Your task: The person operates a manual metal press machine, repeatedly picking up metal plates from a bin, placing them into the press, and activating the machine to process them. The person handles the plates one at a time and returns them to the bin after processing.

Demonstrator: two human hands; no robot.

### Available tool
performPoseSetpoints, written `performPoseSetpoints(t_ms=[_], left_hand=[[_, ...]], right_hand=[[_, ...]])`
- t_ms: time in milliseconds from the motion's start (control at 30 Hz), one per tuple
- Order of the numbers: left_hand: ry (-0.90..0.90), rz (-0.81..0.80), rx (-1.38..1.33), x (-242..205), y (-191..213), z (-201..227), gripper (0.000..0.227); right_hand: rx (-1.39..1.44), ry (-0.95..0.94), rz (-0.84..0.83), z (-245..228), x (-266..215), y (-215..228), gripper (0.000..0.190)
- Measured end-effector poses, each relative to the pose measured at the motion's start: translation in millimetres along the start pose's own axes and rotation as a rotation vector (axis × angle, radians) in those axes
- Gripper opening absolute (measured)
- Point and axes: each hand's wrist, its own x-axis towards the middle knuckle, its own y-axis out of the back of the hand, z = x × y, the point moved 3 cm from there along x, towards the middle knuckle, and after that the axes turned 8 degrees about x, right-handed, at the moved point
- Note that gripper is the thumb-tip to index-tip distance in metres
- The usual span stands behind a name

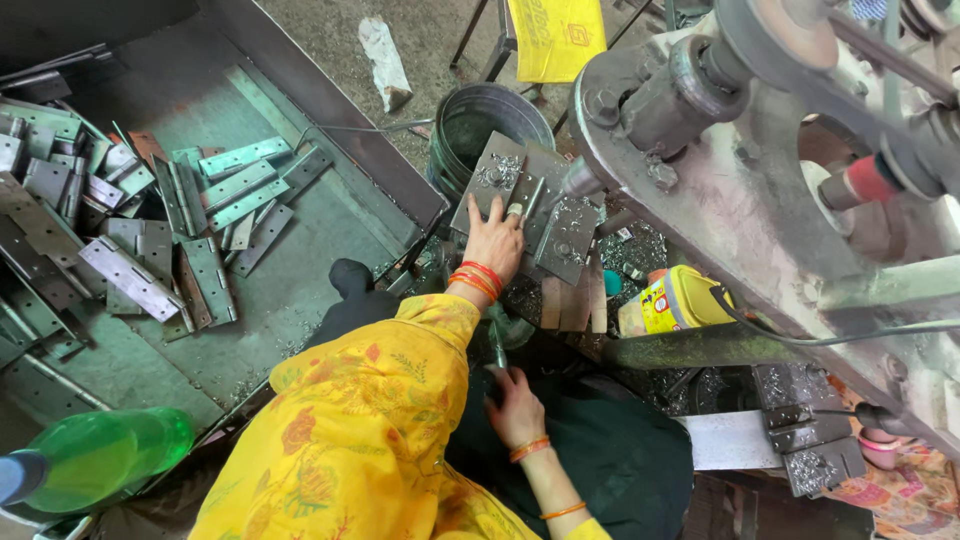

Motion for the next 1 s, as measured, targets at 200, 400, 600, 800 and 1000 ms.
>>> performPoseSetpoints(t_ms=[200,400,600,800,1000], left_hand=[[0.012,0.189,-0.006,-18.0,5.2,1.1,0.039],[0.021,0.034,-0.075,-5.3,2.1,4.6,0.032],[0.039,0.102,-0.083,24.1,-11.4,3.5,0.033],[0.033,0.186,-0.078,16.2,-24.2,1.5,0.041],[0.0,0.003,-0.1,10.9,-22.2,-7.1,0.038]], right_hand=[[0.034,-0.043,-0.048,13.7,-2.1,-11.1,0.053],[-0.015,0.073,-0.08,-1.9,23.1,44.8,0.057],[-0.1,0.104,-0.012,-6.8,24.9,36.5,0.061],[0.008,-0.036,-0.022,-2.1,5.6,16.2,0.048],[0.0,0.1,-0.08,-21.6,25.9,55.2,0.047]])
